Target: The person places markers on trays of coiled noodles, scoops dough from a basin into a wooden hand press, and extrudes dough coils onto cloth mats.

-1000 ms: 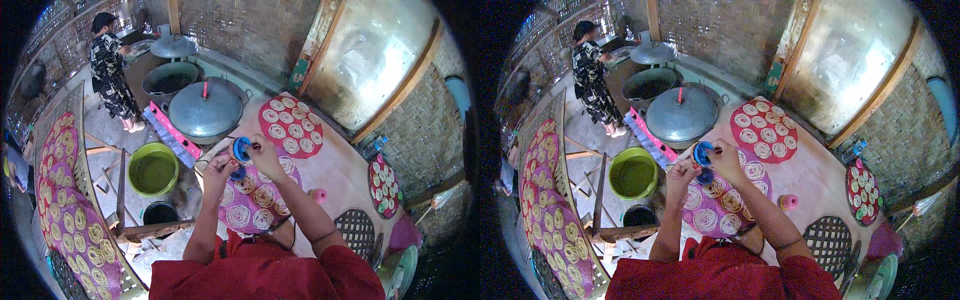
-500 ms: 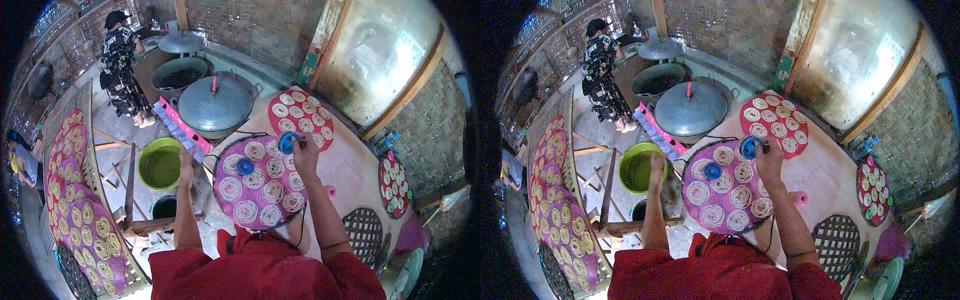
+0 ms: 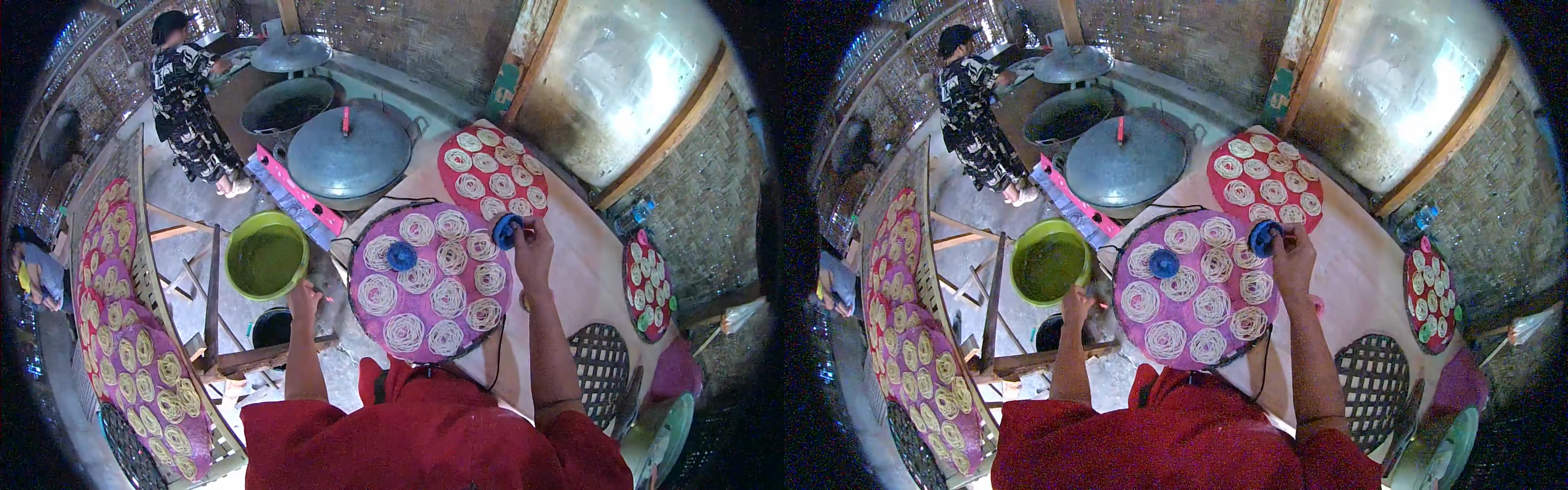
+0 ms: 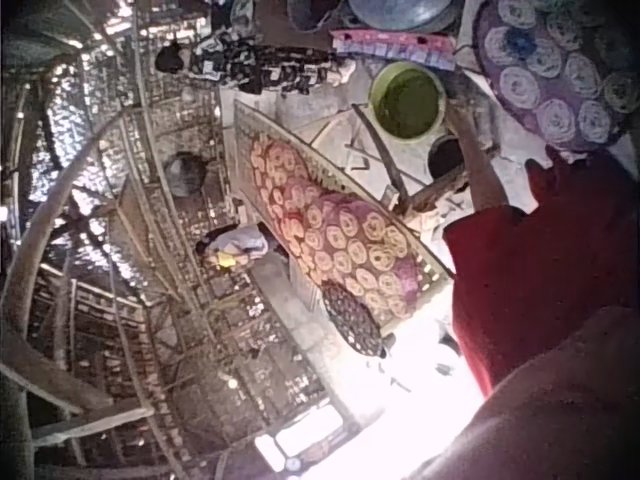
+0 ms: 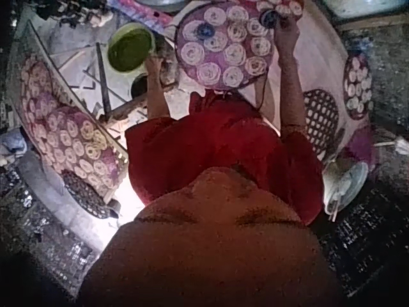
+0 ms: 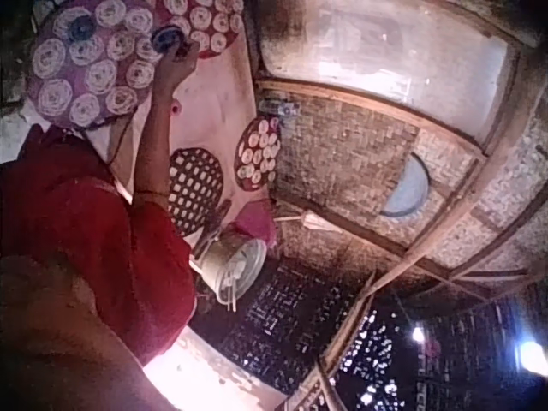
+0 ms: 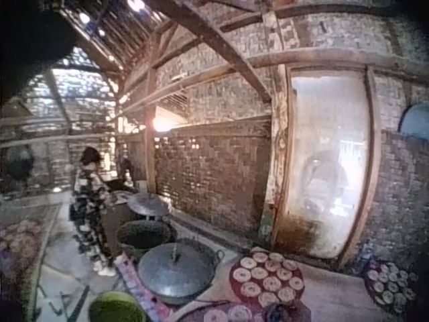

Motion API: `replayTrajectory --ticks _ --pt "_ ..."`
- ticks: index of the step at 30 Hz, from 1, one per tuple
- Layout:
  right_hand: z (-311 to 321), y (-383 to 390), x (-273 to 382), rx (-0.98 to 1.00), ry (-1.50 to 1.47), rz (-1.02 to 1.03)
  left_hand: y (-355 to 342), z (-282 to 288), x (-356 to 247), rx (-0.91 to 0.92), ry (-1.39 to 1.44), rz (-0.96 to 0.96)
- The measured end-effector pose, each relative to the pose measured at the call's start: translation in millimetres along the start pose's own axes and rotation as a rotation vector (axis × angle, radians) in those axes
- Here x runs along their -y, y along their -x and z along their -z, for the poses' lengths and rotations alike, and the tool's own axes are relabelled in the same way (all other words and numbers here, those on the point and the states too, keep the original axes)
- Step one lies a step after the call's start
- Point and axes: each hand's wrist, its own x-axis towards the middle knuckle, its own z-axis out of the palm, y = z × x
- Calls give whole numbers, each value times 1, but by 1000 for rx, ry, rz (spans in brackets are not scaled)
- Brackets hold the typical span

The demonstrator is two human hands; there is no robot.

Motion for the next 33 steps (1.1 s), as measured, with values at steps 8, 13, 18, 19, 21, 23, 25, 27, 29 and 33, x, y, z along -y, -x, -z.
replayTrajectory --ticks 8,13,18,19,21,23,25,27,29,33 --pt "-1 0 -12 50 -12 19 -4 34 -55 -240 -180 -211" --pt "-19 -4 -16 85 -10 28 14 93 -201 -324 28 -586" --pt "-48 -20 -27 165 174 118 15 78 -249 -221 -96 -625" --pt "-55 -27 -32 207 202 128 12 74 -252 -223 -91 -630" --pt "-75 -40 -43 193 292 161 8 70 -254 -196 -179 -578" --pt "-98 -54 -60 177 377 190 6 72 -257 -227 -55 -560" --pt "-118 -62 -70 178 258 186 3 77 -255 -255 68 -536" --pt "-134 -57 -65 186 279 113 -4 90 -237 -361 267 -447" --pt "-143 -58 -65 193 300 42 -8 101 -215 -464 221 -475" --pt "-148 -61 -77 195 374 64 2 113 -189 -507 43 -336"
